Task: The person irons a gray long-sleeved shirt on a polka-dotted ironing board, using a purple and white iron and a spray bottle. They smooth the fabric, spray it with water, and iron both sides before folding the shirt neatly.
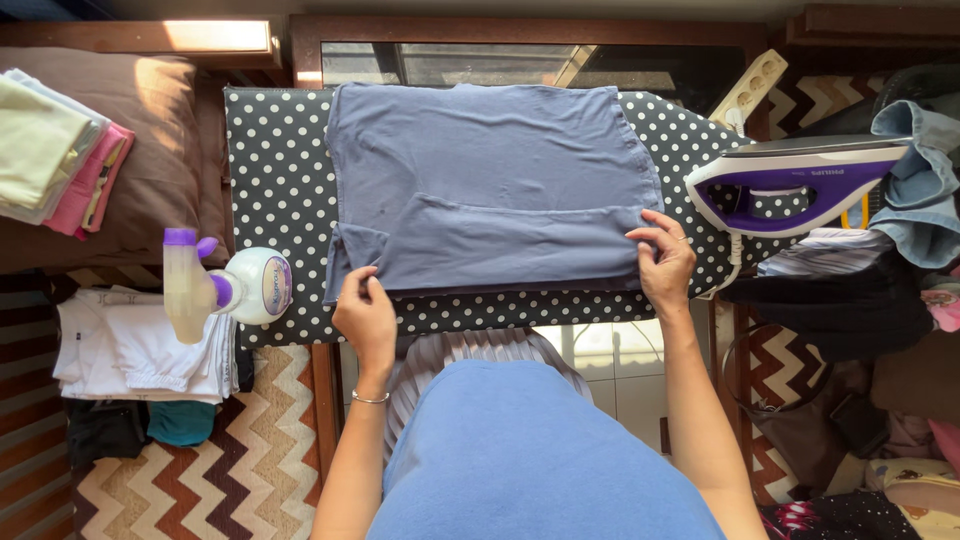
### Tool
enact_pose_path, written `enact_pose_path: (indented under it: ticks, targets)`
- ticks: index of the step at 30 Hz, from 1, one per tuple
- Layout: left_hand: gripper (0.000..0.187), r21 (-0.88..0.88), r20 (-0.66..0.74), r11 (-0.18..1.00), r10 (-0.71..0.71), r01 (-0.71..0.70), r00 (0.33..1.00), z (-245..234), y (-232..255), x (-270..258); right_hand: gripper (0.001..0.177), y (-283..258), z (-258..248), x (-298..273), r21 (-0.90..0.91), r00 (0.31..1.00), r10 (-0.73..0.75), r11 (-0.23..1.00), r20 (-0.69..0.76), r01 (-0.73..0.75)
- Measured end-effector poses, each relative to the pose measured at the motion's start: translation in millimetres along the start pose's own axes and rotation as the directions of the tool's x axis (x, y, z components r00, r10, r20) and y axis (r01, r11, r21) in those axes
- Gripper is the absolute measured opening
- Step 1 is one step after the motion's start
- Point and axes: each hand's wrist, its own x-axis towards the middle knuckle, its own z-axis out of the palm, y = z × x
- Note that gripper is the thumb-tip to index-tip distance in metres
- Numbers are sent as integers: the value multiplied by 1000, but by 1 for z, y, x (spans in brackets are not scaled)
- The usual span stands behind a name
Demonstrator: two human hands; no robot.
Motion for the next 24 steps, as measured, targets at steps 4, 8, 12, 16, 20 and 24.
enact_pose_path:
  ticks: [4, 8, 12, 16, 20, 24]
  targets:
    - [20, 492, -29, 829, 319, -264, 947, -4, 21, 4, 18, -15, 7, 4, -184, 995, 101, 977, -27, -104]
    - [34, 525, 87, 797, 300, -299, 950, 19, 43, 31, 15, -14, 19, 9, -178, 989, 111, 976, -100, -127]
    - [36, 438, 270, 829, 246, -347, 931, 46, 44, 61, 15, -4, 29, 12, -307, 986, -119, 948, -117, 78]
    - [21, 323, 267, 853, 333, -410, 904, 55, 32, 62, 15, -1, 32, 13, -311, 980, -130, 947, -152, 77]
    - [14, 281, 199, 846, 410, -453, 890, 56, 20, 53, 15, -4, 32, 11, -323, 952, -198, 939, -235, 116]
    - [12, 416, 224, 693, 550, -589, 805, 63, 10, 59, 20, 0, 34, 9, -473, 975, -170, 877, -139, 85]
